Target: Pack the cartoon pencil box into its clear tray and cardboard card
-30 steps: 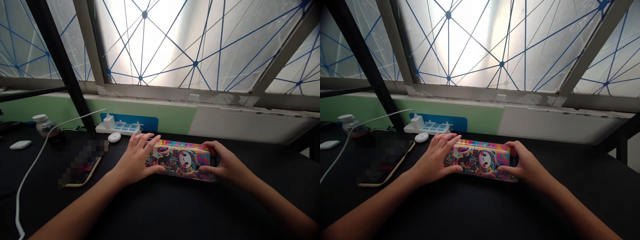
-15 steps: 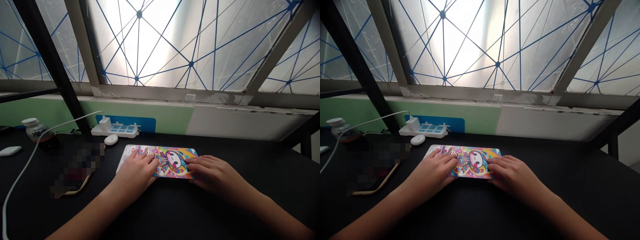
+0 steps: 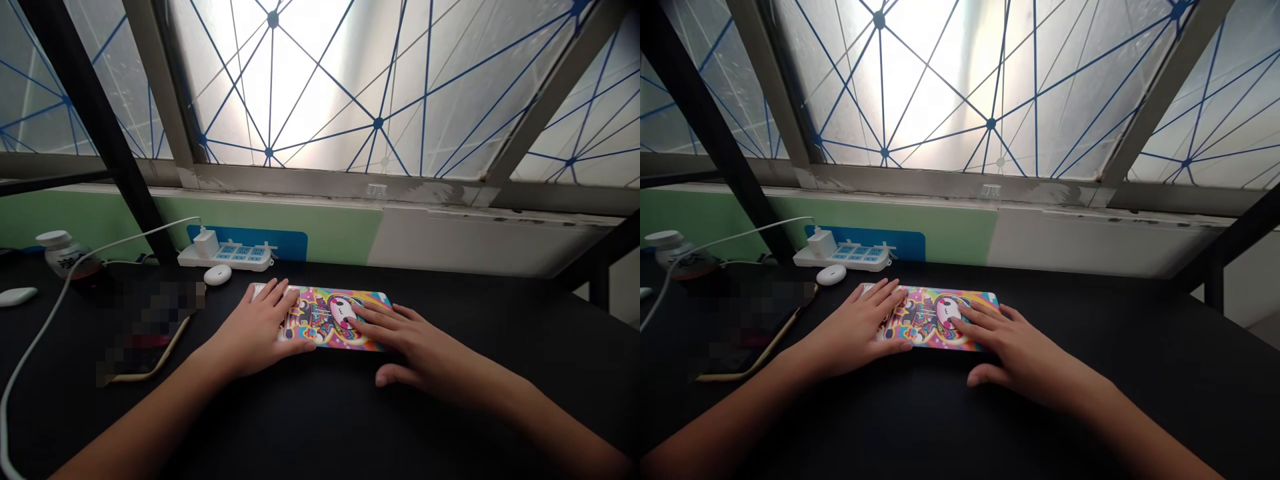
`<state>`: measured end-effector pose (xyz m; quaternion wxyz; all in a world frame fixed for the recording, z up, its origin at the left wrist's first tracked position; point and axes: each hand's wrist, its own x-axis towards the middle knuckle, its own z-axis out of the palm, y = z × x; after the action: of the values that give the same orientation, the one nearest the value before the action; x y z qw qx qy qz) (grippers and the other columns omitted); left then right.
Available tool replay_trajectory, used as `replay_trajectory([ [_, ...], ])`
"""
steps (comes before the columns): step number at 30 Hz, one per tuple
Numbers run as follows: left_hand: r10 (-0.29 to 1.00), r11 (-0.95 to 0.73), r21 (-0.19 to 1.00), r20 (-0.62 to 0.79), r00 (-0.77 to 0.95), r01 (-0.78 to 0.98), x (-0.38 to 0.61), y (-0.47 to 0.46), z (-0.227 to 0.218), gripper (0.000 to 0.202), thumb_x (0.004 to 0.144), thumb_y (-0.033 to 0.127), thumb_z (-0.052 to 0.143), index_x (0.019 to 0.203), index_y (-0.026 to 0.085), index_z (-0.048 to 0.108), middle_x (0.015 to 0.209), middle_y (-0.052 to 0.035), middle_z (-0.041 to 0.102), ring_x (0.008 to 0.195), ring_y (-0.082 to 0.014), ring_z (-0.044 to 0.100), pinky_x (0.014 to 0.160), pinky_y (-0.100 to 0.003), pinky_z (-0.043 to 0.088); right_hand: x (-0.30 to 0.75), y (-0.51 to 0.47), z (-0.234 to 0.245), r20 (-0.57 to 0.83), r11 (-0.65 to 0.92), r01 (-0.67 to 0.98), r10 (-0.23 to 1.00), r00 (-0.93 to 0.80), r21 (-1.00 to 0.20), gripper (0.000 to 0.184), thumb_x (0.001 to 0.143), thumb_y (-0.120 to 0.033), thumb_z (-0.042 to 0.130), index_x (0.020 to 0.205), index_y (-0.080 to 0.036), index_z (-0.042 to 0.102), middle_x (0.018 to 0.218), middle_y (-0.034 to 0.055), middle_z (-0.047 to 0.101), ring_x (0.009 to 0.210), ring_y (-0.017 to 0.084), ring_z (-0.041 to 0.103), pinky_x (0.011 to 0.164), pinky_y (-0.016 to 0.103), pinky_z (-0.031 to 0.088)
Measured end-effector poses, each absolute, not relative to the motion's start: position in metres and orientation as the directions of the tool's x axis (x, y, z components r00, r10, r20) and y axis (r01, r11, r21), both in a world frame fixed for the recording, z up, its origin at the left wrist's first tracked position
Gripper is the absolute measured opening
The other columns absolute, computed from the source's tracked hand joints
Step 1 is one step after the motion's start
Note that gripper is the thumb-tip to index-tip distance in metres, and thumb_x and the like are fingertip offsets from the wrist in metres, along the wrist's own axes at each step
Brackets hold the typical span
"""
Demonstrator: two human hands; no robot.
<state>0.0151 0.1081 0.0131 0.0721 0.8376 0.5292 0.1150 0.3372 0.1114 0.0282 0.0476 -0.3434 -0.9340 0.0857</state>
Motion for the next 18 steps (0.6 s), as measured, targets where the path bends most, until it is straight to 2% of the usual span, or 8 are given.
replay_trajectory([
  [3, 0.907, -0.421, 0.240, 0.098, 0.410, 0.875, 0.018, 0.107, 0.016, 0.096, 0.081, 0.085, 0.045, 0.154, 0.023, 0.039, 0.162, -0.0161, 0.028, 0.150, -0.0409, 0.021, 0.117, -0.062, 0.015, 0.361, 0.115, 0.040, -0.046, 0.688, 0.691, 0.700, -0.712, -0.223, 0.070, 0.086, -0.065, 0.063, 0.149, -0.044, 0.041, 0.156, 0.0032, 0.042, 0.143, 0.039, 0.038, 0.112, 0.066, 0.032],
  [5, 0.908, -0.418, 0.244, 0.091, 0.409, 0.875, 0.019, 0.106, 0.017, 0.095, 0.082, 0.084, 0.045, 0.154, 0.023, 0.038, 0.162, -0.0159, 0.028, 0.150, -0.0407, 0.021, 0.117, -0.062, 0.015, 0.379, 0.123, 0.042, -0.054, 0.634, 0.740, 0.750, -0.659, -0.226, 0.060, 0.084, -0.064, 0.066, 0.139, -0.044, 0.056, 0.146, 0.0038, 0.056, 0.136, 0.039, 0.048, 0.108, 0.065, 0.037],
  [7, 0.905, -0.425, 0.238, 0.097, 0.415, 0.873, 0.019, 0.106, 0.016, 0.093, 0.083, 0.083, 0.045, 0.155, 0.025, 0.037, 0.163, -0.0155, 0.027, 0.150, -0.0405, 0.021, 0.117, -0.061, 0.015, 0.392, 0.132, 0.040, -0.023, 0.588, 0.786, 0.798, -0.603, -0.190, 0.049, 0.081, -0.066, 0.068, 0.123, -0.041, 0.070, 0.128, 0.0059, 0.071, 0.124, 0.041, 0.059, 0.105, 0.068, 0.038],
  [9, 0.904, -0.427, 0.223, 0.107, 0.414, 0.876, 0.018, 0.105, 0.015, 0.090, 0.085, 0.082, 0.043, 0.156, 0.026, 0.035, 0.163, -0.0153, 0.025, 0.151, -0.0408, 0.019, 0.117, -0.062, 0.016, 0.393, 0.139, 0.035, 0.083, 0.577, 0.808, 0.817, -0.571, -0.116, 0.047, 0.081, -0.068, 0.066, 0.114, -0.036, 0.075, 0.119, 0.0085, 0.075, 0.118, 0.042, 0.064, 0.105, 0.074, 0.032],
  [11, 0.906, -0.423, 0.212, 0.109, 0.408, 0.881, 0.018, 0.104, 0.014, 0.089, 0.087, 0.081, 0.040, 0.157, 0.027, 0.033, 0.164, -0.0159, 0.025, 0.151, -0.0414, 0.017, 0.116, -0.063, 0.016, 0.382, 0.137, 0.029, 0.225, 0.597, 0.800, 0.788, -0.573, -0.052, 0.054, 0.085, -0.068, 0.062, 0.125, -0.033, 0.070, 0.132, 0.0119, 0.068, 0.124, 0.040, 0.059, 0.109, 0.073, 0.028],
  [13, 0.908, -0.418, 0.201, 0.095, 0.407, 0.886, 0.019, 0.103, 0.014, 0.089, 0.088, 0.081, 0.037, 0.157, 0.025, 0.031, 0.164, -0.0170, 0.023, 0.151, -0.0418, 0.015, 0.116, -0.064, 0.016, 0.361, 0.129, 0.024, 0.299, 0.640, 0.767, 0.738, -0.605, -0.030, 0.066, 0.088, -0.066, 0.058, 0.144, -0.030, 0.053, 0.152, 0.0140, 0.049, 0.137, 0.038, 0.047, 0.112, 0.067, 0.030],
  [15, 0.908, -0.419, 0.192, 0.072, 0.413, 0.888, 0.020, 0.103, 0.015, 0.091, 0.089, 0.081, 0.034, 0.158, 0.023, 0.029, 0.164, -0.0176, 0.021, 0.151, -0.0417, 0.014, 0.116, -0.065, 0.016, 0.339, 0.116, 0.018, 0.272, 0.694, 0.719, 0.699, -0.662, -0.034, 0.081, 0.089, -0.067, 0.057, 0.156, -0.029, 0.033, 0.162, 0.0139, 0.031, 0.146, 0.036, 0.033, 0.113, 0.062, 0.032],
  [18, 0.910, -0.413, 0.186, 0.038, 0.413, 0.892, 0.021, 0.104, 0.019, 0.092, 0.089, 0.082, 0.030, 0.159, 0.022, 0.026, 0.165, -0.0166, 0.018, 0.152, -0.0399, 0.012, 0.117, -0.064, 0.015, 0.317, 0.105, 0.010, 0.184, 0.753, 0.657, 0.651, -0.736, -0.037, 0.088, 0.089, -0.066, 0.057, 0.160, -0.030, 0.019, 0.164, 0.0110, 0.025, 0.149, 0.037, 0.024, 0.115, 0.063, 0.031],
])
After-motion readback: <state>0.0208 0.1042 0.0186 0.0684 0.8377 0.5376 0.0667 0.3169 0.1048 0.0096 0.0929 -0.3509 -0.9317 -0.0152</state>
